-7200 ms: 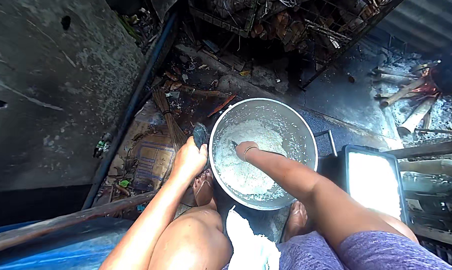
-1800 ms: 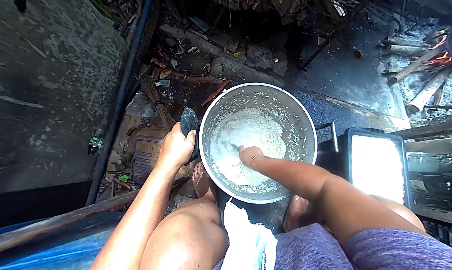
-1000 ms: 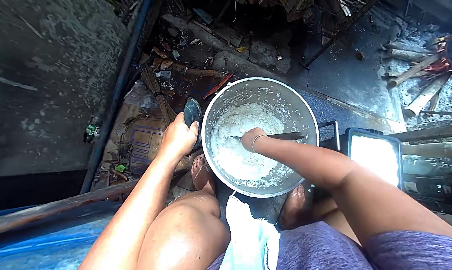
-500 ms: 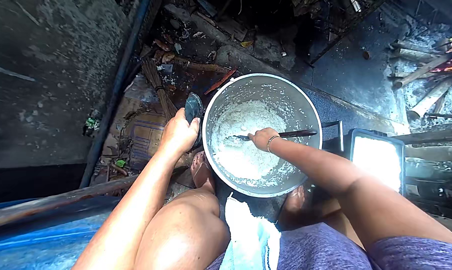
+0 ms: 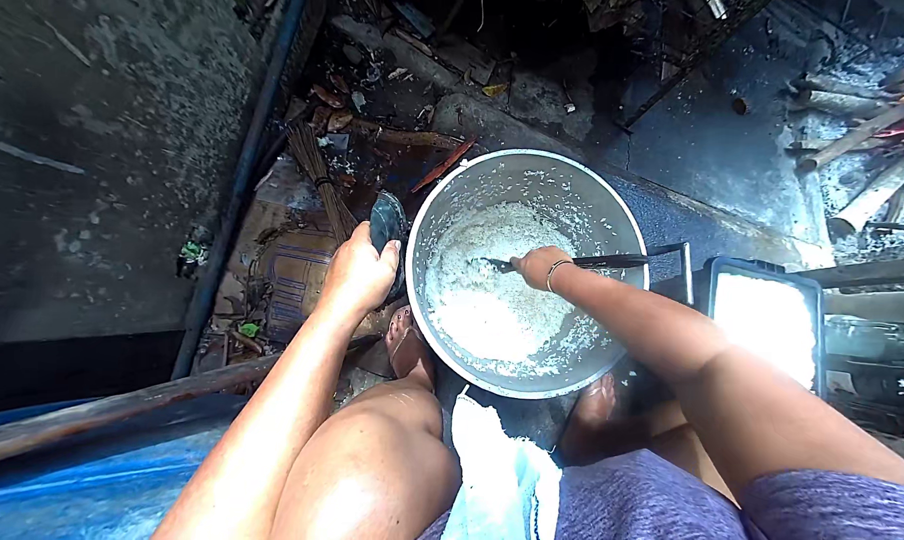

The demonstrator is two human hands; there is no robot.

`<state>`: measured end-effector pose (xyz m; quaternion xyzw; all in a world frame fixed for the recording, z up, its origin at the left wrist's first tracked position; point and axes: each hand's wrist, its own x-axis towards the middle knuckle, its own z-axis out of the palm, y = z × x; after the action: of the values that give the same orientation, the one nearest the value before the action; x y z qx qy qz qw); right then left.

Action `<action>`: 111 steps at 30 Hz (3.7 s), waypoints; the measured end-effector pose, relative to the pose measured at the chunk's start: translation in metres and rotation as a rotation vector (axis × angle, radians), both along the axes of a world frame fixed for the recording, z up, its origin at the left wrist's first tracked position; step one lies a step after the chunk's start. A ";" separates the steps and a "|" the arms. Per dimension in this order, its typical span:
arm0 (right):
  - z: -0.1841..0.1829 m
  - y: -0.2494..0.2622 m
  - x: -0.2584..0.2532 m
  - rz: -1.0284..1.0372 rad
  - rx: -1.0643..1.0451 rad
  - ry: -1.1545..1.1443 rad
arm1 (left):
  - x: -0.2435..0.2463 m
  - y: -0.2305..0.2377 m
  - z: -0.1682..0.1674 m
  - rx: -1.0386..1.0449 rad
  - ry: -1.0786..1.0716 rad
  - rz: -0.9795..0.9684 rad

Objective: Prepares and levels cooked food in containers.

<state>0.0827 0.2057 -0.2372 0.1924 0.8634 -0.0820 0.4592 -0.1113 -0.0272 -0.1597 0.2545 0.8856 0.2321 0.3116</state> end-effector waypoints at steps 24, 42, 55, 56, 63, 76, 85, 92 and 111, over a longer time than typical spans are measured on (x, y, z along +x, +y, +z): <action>0.036 -0.057 -0.052 0.056 0.024 -0.004 | -0.001 -0.002 -0.004 0.025 0.003 -0.018; 0.011 -0.012 0.030 -0.665 -0.161 0.156 | 0.002 0.000 0.001 0.004 0.064 -0.011; 0.202 -0.050 0.182 -1.244 -0.778 0.688 | 0.003 -0.020 0.064 0.051 0.189 -0.077; 0.216 -0.052 0.200 -1.272 -0.789 0.756 | 0.002 -0.027 0.075 0.096 0.207 -0.047; 0.278 -0.047 0.367 -1.467 -0.627 1.257 | 0.033 -0.052 0.151 0.433 0.102 0.048; 0.244 -0.118 0.512 -2.179 -0.407 1.861 | 0.346 0.032 0.228 0.387 -0.782 -0.581; 0.263 -0.126 0.467 -2.083 -0.749 2.355 | 0.507 0.075 0.200 -0.039 -1.017 -1.080; 0.201 -0.123 0.542 -1.504 -0.003 1.705 | 0.486 0.071 0.215 0.046 -0.803 -1.132; 0.104 -0.144 0.566 -1.384 0.570 0.486 | 0.260 0.039 0.240 0.248 -0.519 -0.859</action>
<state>0.6488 0.0614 -0.1335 0.7735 0.6111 -0.1644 0.0350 0.1491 0.0120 0.0805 0.5644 0.5604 0.2418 0.5558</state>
